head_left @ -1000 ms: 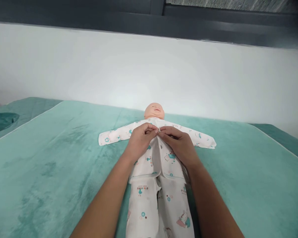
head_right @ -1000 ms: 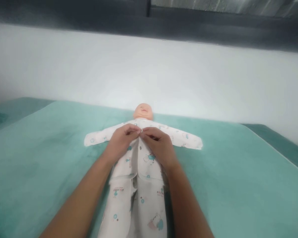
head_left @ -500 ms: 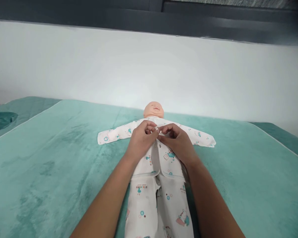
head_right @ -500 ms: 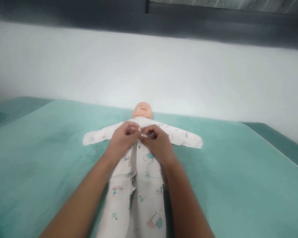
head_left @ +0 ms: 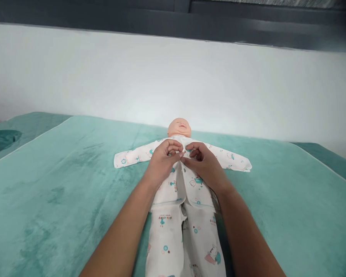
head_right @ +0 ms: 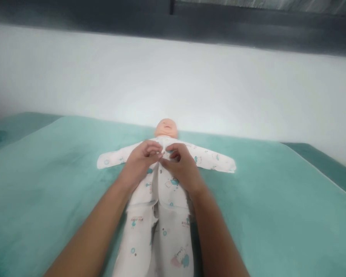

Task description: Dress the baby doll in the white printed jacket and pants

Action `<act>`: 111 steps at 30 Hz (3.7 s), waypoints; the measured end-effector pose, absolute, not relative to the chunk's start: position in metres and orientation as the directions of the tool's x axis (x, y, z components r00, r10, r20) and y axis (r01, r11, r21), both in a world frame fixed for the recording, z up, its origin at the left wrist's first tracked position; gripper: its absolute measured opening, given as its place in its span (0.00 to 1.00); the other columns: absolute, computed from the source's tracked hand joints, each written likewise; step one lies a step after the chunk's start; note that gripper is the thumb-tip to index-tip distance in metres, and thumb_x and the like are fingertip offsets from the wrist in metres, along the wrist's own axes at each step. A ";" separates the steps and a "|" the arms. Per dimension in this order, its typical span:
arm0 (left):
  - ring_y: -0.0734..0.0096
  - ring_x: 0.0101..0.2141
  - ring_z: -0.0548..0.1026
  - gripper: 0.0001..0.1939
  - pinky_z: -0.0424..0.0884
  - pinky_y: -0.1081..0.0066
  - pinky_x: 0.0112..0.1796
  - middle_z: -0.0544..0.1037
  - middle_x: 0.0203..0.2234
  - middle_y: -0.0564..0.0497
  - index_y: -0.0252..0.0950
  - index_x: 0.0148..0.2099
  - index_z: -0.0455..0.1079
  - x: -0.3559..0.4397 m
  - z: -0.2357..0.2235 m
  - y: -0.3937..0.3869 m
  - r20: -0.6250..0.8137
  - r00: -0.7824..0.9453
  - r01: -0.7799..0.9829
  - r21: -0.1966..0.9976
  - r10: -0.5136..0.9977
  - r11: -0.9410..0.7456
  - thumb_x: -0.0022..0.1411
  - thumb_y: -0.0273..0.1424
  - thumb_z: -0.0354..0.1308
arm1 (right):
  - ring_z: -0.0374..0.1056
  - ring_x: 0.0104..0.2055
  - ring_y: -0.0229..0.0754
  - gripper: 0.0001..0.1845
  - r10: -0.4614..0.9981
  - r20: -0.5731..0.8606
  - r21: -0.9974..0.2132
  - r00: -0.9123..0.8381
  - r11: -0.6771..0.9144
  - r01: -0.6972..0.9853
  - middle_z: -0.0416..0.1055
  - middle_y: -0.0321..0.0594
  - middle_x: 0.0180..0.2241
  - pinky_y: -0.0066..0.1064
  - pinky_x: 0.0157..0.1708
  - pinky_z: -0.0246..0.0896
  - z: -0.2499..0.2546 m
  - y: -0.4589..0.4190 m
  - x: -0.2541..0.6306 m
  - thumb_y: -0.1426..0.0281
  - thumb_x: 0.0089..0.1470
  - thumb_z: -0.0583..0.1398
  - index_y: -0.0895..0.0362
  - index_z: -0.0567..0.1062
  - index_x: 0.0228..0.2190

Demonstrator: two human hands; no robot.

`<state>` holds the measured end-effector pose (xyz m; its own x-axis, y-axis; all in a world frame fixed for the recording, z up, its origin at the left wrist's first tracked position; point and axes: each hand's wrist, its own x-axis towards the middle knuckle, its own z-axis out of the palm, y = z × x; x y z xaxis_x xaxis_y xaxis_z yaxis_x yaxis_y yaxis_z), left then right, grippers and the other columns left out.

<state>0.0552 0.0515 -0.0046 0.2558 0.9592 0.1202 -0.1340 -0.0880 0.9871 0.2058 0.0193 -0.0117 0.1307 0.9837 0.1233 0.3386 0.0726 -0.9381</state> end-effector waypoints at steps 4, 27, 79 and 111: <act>0.77 0.27 0.65 0.08 0.60 0.76 0.27 0.72 0.29 0.55 0.37 0.38 0.70 0.056 -0.006 0.052 0.139 0.233 -0.081 0.989 0.962 -0.123 0.52 0.28 0.60 | 0.59 0.31 0.36 0.21 0.982 0.132 -0.932 0.137 0.076 0.354 0.63 0.35 0.33 0.28 0.28 0.58 -0.011 0.020 0.206 0.60 0.44 0.66 0.52 0.72 0.41; 0.72 0.32 0.70 0.05 0.67 0.70 0.37 0.73 0.31 0.53 0.37 0.33 0.71 0.057 -0.010 0.055 0.310 0.149 0.322 0.883 0.939 -0.342 0.60 0.27 0.55 | 0.60 0.28 0.36 0.13 0.976 0.144 -0.931 0.164 0.078 0.357 0.67 0.34 0.29 0.25 0.20 0.55 -0.010 0.022 0.205 0.63 0.49 0.62 0.53 0.74 0.39; 0.59 0.53 0.67 0.16 0.64 0.58 0.52 0.68 0.54 0.44 0.38 0.48 0.72 0.047 -0.019 0.057 0.536 0.302 0.538 0.587 0.788 -0.605 0.65 0.25 0.46 | 0.60 0.26 0.39 0.18 0.983 0.183 -0.609 0.014 0.102 0.786 0.67 0.36 0.25 0.33 0.26 0.52 0.015 -0.003 0.185 0.56 0.55 0.57 0.53 0.64 0.21; 0.62 0.50 0.70 0.17 0.65 0.60 0.50 0.73 0.52 0.47 0.41 0.52 0.67 0.041 -0.007 0.057 0.351 0.262 0.397 0.810 0.899 -0.432 0.62 0.28 0.47 | 0.57 0.26 0.36 0.05 0.986 -0.040 -0.798 -0.164 0.067 0.599 0.64 0.33 0.25 0.28 0.23 0.51 0.026 -0.015 0.208 0.67 0.52 0.56 0.53 0.70 0.27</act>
